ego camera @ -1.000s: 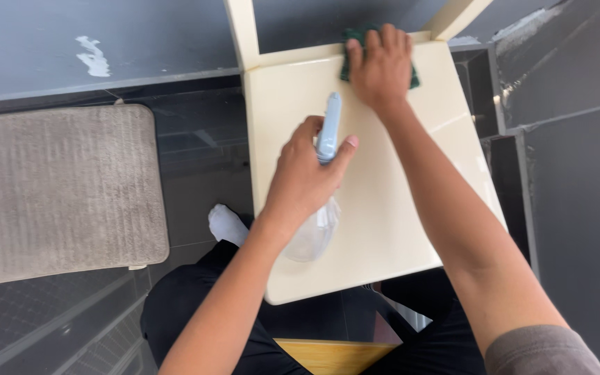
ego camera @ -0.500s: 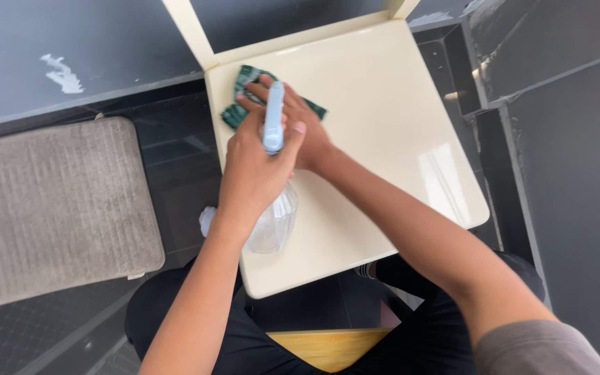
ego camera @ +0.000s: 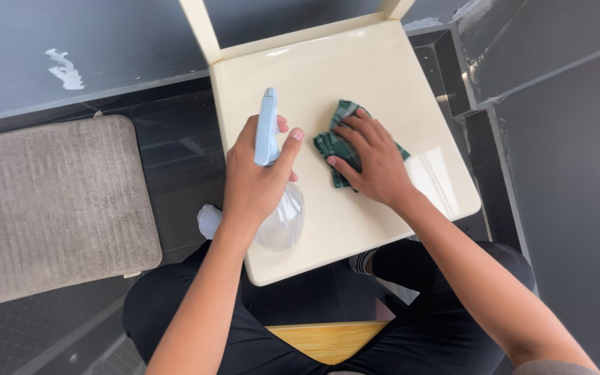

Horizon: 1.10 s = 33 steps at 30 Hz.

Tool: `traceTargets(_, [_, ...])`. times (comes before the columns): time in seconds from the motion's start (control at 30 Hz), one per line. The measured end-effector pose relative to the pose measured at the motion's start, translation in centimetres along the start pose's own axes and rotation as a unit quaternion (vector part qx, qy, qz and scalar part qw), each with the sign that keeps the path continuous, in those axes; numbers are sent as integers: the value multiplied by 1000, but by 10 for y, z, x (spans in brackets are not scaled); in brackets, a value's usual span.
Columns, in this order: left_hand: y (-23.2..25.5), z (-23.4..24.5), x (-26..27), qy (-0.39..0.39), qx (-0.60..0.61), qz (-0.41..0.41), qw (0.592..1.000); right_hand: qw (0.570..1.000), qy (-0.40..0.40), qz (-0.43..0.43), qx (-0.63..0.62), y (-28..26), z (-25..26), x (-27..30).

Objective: The person cleans a white chair by spraying a cleaning solution from a bottle and wiping the seat and backrest with a green cloth. The person sits on a small stool while performing the task.

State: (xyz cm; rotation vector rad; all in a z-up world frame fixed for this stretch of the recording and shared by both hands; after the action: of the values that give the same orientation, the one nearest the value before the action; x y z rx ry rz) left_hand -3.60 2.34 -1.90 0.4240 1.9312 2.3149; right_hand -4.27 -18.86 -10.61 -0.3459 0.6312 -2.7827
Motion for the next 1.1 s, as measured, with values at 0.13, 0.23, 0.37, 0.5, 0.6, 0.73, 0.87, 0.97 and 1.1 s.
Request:
traceTargets(0.13, [-2, -3, -3, -7, 8, -6, 1000, 996, 55, -35, -65, -2, 2, -3])
traceTargets(0.23, [-3, -3, -9, -4, 22, 13, 1000, 998, 55, 13, 0, -13, -1, -10])
traceTargets(0.37, [-6, -2, -12, -6, 17, 46, 999, 996, 8, 79, 26, -14, -1, -7])
traceTargets(0.5, [-3, -4, -13, 0, 17, 35, 999, 997, -2, 65, 31, -4, 1, -1])
traceTargets(0.6, [-5, -3, -14, -8, 24, 59, 998, 998, 42, 35, 34, 18, 5, -21])
traceTargets(0.73, [-3, 5, -16, 13, 19, 46, 999, 994, 107, -3, 28, 67, 22, -87])
traceTargets(0.87, [-11, 11, -13, 26, -17, 60, 998, 976, 208, -25, 63, 90, 29, -154])
traceTargets(0.97, [-5, 17, -13, 72, -97, -39, 992, 946, 269, -110, 142, 80, 21, -197])
traceTargets(1.1, [-13, 25, -13, 83, -100, -39, 991, 962, 246, -54, 109, 2, -20, -226])
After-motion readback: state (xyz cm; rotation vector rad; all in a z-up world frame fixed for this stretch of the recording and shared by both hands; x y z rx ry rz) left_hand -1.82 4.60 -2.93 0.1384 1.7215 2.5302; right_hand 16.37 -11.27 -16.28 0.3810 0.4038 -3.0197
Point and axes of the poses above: each hand's wrist, its own x-axis away from the middle knuckle, its own z-axis out of the back of the hand, y = z × x, the point moved 6 cm from there along -x, towards the middle knuckle, and after that the axes turned 13 degrees about -y, right-handed, at the moved point
